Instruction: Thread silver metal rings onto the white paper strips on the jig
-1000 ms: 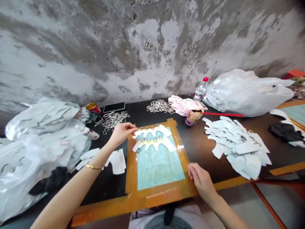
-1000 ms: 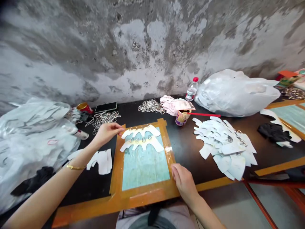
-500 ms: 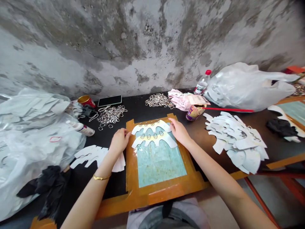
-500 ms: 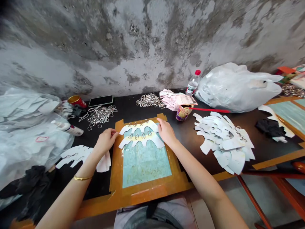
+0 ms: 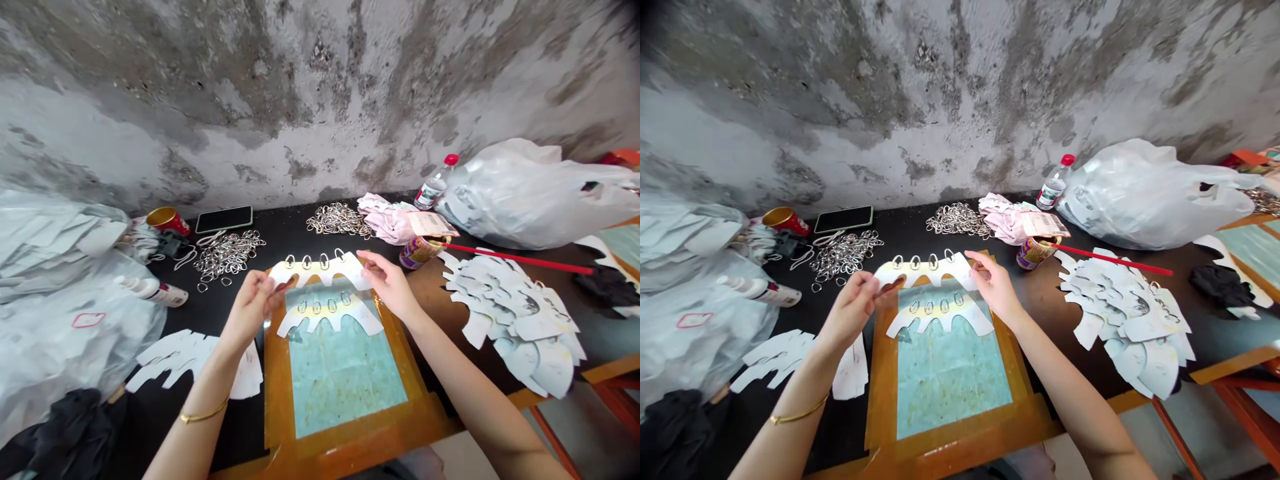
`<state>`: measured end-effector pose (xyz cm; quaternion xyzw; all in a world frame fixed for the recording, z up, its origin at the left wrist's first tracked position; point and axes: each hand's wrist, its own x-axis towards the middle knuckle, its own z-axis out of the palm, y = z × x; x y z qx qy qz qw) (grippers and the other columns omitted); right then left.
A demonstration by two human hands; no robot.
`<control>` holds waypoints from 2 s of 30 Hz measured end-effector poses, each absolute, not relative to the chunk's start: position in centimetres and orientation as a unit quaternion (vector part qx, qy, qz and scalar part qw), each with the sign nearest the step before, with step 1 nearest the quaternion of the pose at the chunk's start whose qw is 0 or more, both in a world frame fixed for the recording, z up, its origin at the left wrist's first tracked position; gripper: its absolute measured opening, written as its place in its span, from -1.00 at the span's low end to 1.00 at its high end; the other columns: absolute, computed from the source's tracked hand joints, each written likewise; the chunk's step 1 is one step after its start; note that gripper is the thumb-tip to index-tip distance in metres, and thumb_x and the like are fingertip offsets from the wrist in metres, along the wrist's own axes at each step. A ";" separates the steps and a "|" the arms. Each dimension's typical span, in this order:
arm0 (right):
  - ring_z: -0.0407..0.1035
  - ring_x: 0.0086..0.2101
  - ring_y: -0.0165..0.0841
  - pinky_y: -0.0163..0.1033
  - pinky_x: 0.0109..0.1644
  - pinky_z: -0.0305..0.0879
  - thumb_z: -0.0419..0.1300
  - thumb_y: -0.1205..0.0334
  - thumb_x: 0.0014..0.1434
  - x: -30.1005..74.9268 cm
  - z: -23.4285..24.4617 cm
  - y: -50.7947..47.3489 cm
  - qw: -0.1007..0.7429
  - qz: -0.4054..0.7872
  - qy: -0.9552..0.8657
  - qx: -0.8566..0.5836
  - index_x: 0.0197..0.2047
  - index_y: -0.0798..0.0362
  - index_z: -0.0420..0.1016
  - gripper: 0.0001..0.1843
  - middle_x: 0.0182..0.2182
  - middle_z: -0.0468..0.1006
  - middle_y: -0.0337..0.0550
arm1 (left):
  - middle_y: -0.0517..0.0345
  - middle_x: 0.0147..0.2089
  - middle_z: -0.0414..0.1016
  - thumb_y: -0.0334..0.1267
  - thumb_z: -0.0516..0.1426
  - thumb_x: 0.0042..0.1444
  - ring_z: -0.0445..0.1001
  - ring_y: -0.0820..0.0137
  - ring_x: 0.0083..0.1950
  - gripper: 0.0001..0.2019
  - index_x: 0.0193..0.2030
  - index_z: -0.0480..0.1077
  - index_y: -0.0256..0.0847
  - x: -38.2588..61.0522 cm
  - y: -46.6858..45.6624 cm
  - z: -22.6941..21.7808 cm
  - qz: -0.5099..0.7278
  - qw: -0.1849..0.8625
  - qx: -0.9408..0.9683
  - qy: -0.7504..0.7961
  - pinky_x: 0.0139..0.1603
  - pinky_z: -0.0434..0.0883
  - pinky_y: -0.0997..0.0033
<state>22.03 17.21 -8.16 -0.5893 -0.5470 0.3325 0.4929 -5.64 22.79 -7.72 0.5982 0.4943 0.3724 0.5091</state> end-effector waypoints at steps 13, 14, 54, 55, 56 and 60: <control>0.29 -0.35 -0.45 -0.36 -0.34 0.28 0.21 0.38 0.17 19.5 -2.7 5.9 0.665 0.340 -0.464 -0.475 -0.12 -0.09 0.54 -0.76 -0.33 0.38 -0.22 | 0.28 -0.24 0.58 -0.14 0.26 -0.01 0.56 0.48 -0.38 -0.82 -0.31 0.37 -0.09 -5.4 15.5 -2.7 0.531 0.675 0.318 0.402 -0.29 0.57 0.52; 0.28 -0.36 -0.45 -0.35 -0.35 0.27 0.20 0.39 0.17 19.4 -2.6 5.5 0.674 0.336 -0.464 -0.467 -0.15 -0.08 0.55 -0.78 -0.34 0.37 -0.23 | 0.28 -0.20 0.59 -0.14 0.24 0.01 0.55 0.50 -0.41 -0.84 -0.31 0.37 -0.08 -5.3 15.1 -2.6 0.530 0.671 0.319 0.410 -0.30 0.57 0.52; 0.21 0.12 -0.06 0.19 0.15 0.26 0.14 0.39 0.15 19.3 -3.6 0.9 0.511 0.048 -0.713 -0.478 0.23 -0.01 0.28 -0.44 0.14 0.24 0.02 | 0.02 -0.06 0.55 -0.42 0.39 -0.22 0.59 0.28 -0.18 -0.36 0.03 0.26 -0.17 3.6 5.8 -1.9 0.487 0.676 0.327 0.445 -0.19 0.56 0.35; 0.21 0.12 -0.06 0.19 0.15 0.26 0.14 0.40 0.15 19.2 -3.6 1.0 0.510 0.053 -0.712 -0.479 0.23 -0.01 0.27 -0.44 0.13 0.25 0.02 | 0.02 -0.06 0.55 -0.42 0.39 -0.22 0.60 0.27 -0.19 -0.36 0.03 0.26 -0.17 3.6 5.8 -1.9 0.486 0.674 0.332 0.446 -0.20 0.56 0.34; 0.20 0.12 -0.06 0.19 0.16 0.25 0.14 0.41 0.14 19.2 -3.6 1.0 0.505 0.056 -0.714 -0.482 0.22 0.00 0.28 -0.44 0.13 0.25 0.02 | 0.03 -0.07 0.56 -0.42 0.39 -0.22 0.60 0.27 -0.19 -0.35 0.05 0.25 -0.16 3.6 5.7 -1.9 0.484 0.673 0.336 0.447 -0.20 0.57 0.33; 0.20 0.12 -0.05 0.20 0.16 0.24 0.12 0.43 0.14 19.1 -3.7 1.1 0.503 0.049 -0.712 -0.489 0.16 0.01 0.35 -0.51 0.12 0.26 0.02 | 0.04 -0.06 0.56 -0.41 0.39 -0.22 0.60 0.25 -0.19 -0.21 0.18 0.19 -0.10 3.5 5.3 -1.9 0.475 0.679 0.343 0.443 -0.20 0.58 0.28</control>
